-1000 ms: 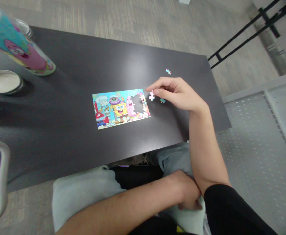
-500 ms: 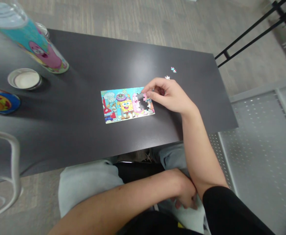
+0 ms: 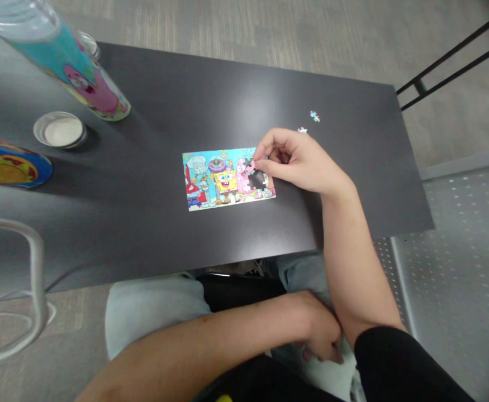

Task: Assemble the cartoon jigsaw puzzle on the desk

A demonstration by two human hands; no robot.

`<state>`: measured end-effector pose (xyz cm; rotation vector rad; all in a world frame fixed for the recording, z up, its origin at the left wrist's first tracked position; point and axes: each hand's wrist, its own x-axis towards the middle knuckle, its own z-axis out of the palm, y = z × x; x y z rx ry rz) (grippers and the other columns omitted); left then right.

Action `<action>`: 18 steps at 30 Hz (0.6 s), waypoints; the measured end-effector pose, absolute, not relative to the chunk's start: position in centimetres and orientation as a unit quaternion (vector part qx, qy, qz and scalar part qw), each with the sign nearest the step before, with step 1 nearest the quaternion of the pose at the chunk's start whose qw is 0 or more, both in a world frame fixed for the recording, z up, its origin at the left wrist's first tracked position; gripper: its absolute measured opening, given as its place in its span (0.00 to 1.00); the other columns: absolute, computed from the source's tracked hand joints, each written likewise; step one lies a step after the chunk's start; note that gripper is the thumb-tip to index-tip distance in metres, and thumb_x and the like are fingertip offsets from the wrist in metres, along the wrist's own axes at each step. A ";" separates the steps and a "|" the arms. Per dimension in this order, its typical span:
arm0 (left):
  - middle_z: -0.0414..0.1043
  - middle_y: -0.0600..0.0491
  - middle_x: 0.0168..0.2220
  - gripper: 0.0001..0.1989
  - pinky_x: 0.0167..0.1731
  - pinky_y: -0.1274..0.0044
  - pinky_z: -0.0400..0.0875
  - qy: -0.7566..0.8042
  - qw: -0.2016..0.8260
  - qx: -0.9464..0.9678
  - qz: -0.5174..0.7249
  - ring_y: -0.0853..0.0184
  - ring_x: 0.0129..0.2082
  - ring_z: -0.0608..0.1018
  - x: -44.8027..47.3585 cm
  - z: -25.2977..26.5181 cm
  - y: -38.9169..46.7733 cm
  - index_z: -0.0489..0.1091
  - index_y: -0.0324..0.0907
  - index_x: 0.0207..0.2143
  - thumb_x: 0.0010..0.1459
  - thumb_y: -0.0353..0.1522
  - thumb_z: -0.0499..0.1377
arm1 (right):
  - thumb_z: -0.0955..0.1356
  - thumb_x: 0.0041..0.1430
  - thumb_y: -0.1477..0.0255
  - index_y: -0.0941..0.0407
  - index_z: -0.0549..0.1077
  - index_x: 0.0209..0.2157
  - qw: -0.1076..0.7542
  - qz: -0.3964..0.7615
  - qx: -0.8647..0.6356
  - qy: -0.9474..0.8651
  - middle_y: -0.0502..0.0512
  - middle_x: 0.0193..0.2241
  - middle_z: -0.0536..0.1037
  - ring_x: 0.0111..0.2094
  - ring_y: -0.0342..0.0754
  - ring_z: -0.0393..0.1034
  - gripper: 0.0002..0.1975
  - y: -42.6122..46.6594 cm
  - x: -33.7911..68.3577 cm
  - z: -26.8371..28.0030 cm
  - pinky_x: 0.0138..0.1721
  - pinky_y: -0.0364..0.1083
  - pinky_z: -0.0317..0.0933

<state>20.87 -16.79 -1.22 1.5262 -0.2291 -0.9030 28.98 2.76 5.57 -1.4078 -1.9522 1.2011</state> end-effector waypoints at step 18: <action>0.86 0.58 0.28 0.15 0.44 0.68 0.80 -0.144 0.658 0.619 -0.404 0.54 0.43 0.88 22.0 -3.1 -17.5 0.76 0.52 0.27 0.63 0.34 0.76 | 0.85 0.70 0.53 0.42 0.83 0.51 0.257 0.460 -0.499 -0.688 0.54 0.47 0.87 0.46 0.61 0.79 0.17 2.5 28.4 5.0 0.53 0.63 0.78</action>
